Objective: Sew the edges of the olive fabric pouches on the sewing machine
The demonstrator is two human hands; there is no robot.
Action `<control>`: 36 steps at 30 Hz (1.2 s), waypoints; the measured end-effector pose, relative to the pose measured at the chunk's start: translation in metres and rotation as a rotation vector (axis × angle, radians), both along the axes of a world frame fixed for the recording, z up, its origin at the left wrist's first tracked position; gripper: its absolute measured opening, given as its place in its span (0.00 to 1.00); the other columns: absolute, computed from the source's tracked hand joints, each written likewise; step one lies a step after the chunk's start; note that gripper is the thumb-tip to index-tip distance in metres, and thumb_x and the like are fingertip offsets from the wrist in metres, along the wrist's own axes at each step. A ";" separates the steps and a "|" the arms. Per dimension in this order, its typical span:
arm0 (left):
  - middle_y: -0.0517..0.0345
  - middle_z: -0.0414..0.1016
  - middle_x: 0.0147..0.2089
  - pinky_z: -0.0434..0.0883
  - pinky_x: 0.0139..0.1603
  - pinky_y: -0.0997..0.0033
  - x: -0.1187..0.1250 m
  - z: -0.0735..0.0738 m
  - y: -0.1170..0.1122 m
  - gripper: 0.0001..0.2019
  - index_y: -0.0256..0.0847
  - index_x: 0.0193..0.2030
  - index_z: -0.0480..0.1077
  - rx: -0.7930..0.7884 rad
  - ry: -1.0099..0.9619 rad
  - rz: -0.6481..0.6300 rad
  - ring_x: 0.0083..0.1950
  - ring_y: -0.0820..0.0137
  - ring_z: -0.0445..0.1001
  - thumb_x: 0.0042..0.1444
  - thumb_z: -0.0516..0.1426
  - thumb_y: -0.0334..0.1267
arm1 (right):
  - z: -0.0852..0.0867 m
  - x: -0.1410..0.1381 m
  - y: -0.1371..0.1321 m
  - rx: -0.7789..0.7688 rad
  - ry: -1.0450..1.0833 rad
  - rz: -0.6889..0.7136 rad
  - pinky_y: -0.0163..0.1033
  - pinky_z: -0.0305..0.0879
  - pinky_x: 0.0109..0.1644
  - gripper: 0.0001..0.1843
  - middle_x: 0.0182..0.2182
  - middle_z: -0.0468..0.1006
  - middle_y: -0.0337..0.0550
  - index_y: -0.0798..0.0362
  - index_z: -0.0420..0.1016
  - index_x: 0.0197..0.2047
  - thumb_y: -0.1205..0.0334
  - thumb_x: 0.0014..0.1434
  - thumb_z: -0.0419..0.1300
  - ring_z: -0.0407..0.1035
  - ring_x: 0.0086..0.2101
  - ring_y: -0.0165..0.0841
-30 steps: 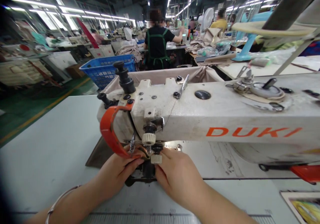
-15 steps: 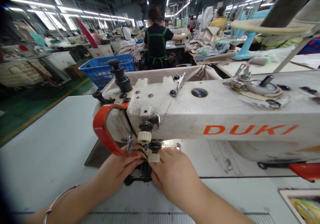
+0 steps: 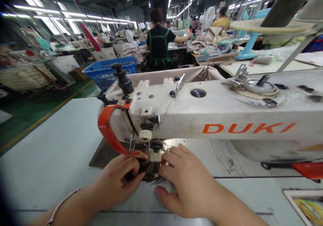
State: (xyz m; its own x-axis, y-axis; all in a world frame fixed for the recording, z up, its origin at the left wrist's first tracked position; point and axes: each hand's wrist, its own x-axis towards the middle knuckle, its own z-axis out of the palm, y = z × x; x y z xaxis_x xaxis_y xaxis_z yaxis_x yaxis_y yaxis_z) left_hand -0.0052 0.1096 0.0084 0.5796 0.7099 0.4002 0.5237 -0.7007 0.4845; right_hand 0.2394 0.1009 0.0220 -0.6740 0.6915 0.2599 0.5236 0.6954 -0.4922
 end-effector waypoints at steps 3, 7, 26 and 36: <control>0.53 0.76 0.48 0.75 0.50 0.68 0.002 -0.002 -0.002 0.06 0.40 0.41 0.66 0.106 0.026 0.059 0.48 0.68 0.75 0.59 0.55 0.26 | -0.002 -0.005 -0.003 0.018 0.011 0.027 0.49 0.60 0.48 0.08 0.40 0.74 0.44 0.50 0.74 0.44 0.61 0.61 0.59 0.66 0.43 0.41; 0.50 0.77 0.50 0.73 0.57 0.64 0.004 -0.002 -0.001 0.11 0.36 0.52 0.68 0.331 0.219 -0.093 0.53 0.66 0.75 0.69 0.48 0.29 | -0.014 -0.014 -0.005 0.039 -0.023 0.045 0.48 0.61 0.47 0.11 0.39 0.75 0.42 0.50 0.73 0.47 0.66 0.63 0.55 0.67 0.41 0.39; 0.49 0.76 0.51 0.68 0.65 0.66 0.003 -0.011 0.013 0.13 0.32 0.55 0.68 0.317 0.360 -0.193 0.57 0.68 0.72 0.68 0.48 0.27 | -0.024 -0.024 -0.002 0.170 -0.002 -0.003 0.48 0.63 0.46 0.10 0.36 0.77 0.41 0.53 0.74 0.39 0.71 0.54 0.55 0.71 0.39 0.39; 0.49 0.76 0.48 0.73 0.59 0.64 0.006 -0.005 0.015 0.11 0.34 0.50 0.69 0.348 0.223 -0.086 0.53 0.67 0.74 0.69 0.47 0.29 | -0.030 -0.024 0.000 0.137 -0.035 -0.044 0.49 0.64 0.54 0.12 0.41 0.78 0.46 0.55 0.74 0.43 0.71 0.57 0.54 0.70 0.46 0.42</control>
